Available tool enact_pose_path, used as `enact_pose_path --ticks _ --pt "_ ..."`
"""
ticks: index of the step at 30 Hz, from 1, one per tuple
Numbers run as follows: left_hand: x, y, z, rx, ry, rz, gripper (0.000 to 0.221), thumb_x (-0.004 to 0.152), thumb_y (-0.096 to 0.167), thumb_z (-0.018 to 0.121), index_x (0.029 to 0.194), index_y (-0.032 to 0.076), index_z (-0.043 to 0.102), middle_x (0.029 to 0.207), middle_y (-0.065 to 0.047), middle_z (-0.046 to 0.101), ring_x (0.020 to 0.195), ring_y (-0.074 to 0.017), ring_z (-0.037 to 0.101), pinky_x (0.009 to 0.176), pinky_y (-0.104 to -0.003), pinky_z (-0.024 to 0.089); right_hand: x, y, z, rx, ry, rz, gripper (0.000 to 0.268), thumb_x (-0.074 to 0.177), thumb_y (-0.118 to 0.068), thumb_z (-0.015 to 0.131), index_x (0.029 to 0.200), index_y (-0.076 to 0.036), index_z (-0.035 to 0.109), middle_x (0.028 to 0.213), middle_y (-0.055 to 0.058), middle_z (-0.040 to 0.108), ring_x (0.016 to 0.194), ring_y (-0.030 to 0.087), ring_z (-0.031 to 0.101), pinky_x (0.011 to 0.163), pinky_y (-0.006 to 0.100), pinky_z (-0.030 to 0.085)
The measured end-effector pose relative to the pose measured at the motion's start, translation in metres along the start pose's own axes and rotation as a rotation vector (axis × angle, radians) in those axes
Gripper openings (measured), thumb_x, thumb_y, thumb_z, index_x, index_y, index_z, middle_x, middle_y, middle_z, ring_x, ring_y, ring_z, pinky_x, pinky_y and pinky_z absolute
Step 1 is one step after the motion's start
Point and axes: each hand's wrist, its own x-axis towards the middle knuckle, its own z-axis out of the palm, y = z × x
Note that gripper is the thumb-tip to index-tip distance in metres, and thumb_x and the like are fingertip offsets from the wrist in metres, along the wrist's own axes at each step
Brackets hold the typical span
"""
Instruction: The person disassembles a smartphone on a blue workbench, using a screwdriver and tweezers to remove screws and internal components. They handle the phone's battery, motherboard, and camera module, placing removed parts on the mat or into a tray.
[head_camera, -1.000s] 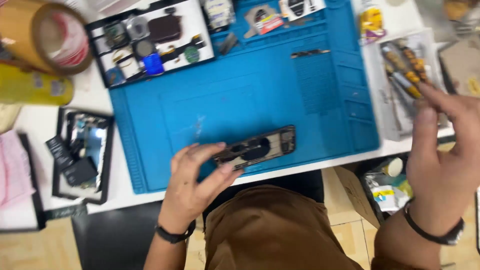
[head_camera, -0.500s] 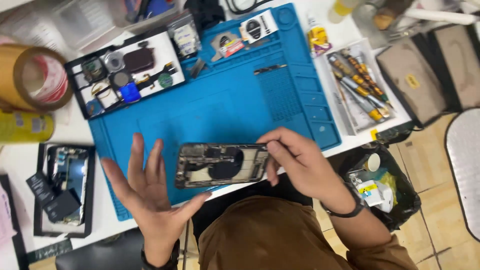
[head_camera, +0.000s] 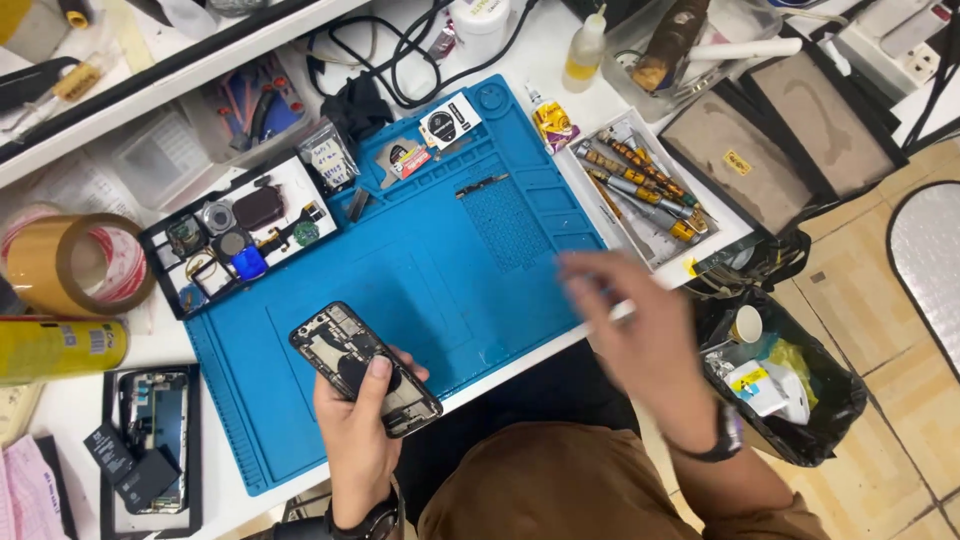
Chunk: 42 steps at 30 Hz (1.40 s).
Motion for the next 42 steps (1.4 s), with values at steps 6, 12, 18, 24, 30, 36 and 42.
enact_pose_path --ticks 6,12,18,24,30,36,42 --pt "0.003 0.006 0.007 -0.005 -0.034 -0.021 0.021 0.082 0.012 0.063 0.096 0.001 0.053 0.077 -0.02 0.064 0.06 -0.0309 0.066 0.047 -0.04 0.056 0.03 0.071 -0.056 -0.618 0.177 0.086 0.02 0.093 -0.01 0.068 0.111 -0.004 0.068 0.1 0.017 0.059 0.094 0.036 0.045 0.08 0.044 0.039" --pt "0.004 0.003 0.002 -0.032 -0.028 -0.006 0.021 0.083 0.011 0.062 0.099 0.002 0.053 0.078 -0.019 0.064 0.061 -0.0298 0.066 0.046 -0.039 0.057 0.029 0.079 -0.053 -0.595 0.208 -0.017 0.004 0.094 0.0 0.064 0.097 -0.002 0.064 0.093 0.013 0.057 0.088 0.029 0.052 0.08 0.041 0.041" --pt "0.003 0.005 0.005 -0.003 0.021 -0.014 0.02 0.083 0.011 0.062 0.097 0.001 0.053 0.076 -0.019 0.063 0.061 -0.0297 0.065 0.049 -0.04 0.055 0.039 0.06 -0.059 -0.511 0.113 0.113 0.016 0.094 -0.003 0.058 0.107 -0.001 0.067 0.099 0.015 0.063 0.081 0.028 0.058 0.072 0.041 0.045" --pt "0.002 0.004 0.005 0.06 0.08 -0.022 0.02 0.085 0.012 0.06 0.1 0.002 0.052 0.078 -0.019 0.062 0.063 -0.0298 0.064 0.053 -0.039 0.055 0.044 0.067 -0.056 -0.525 0.036 0.154 0.022 0.088 -0.009 0.063 0.108 -0.001 0.063 0.097 0.016 0.064 0.084 0.033 0.059 0.072 0.043 0.045" --pt "0.002 0.001 0.005 0.036 0.069 0.019 0.02 0.086 0.014 0.059 0.102 0.005 0.05 0.078 -0.015 0.059 0.063 -0.026 0.06 0.05 -0.035 0.051 0.042 0.061 -0.065 -0.339 0.215 0.19 0.016 0.099 -0.01 0.055 0.105 -0.001 0.065 0.072 0.005 0.067 0.068 0.016 0.063 0.07 0.032 0.048" --pt "0.003 0.0 0.005 0.059 0.086 0.024 0.023 0.086 0.015 0.059 0.104 0.007 0.048 0.078 -0.014 0.059 0.064 -0.0246 0.06 0.049 -0.033 0.05 0.039 0.065 -0.062 -0.411 0.006 0.158 0.021 0.091 -0.015 0.06 0.105 -0.003 0.069 0.095 0.013 0.061 0.084 0.028 0.055 0.07 0.041 0.045" --pt "0.004 -0.001 0.005 0.053 0.089 0.03 0.025 0.085 0.017 0.061 0.105 0.008 0.049 0.079 -0.013 0.059 0.063 -0.0231 0.06 0.045 -0.032 0.049 0.037 0.069 -0.056 -0.417 0.029 0.098 0.015 0.088 -0.01 0.065 0.101 -0.004 0.07 0.086 0.012 0.06 0.079 0.025 0.053 0.067 0.038 0.042"
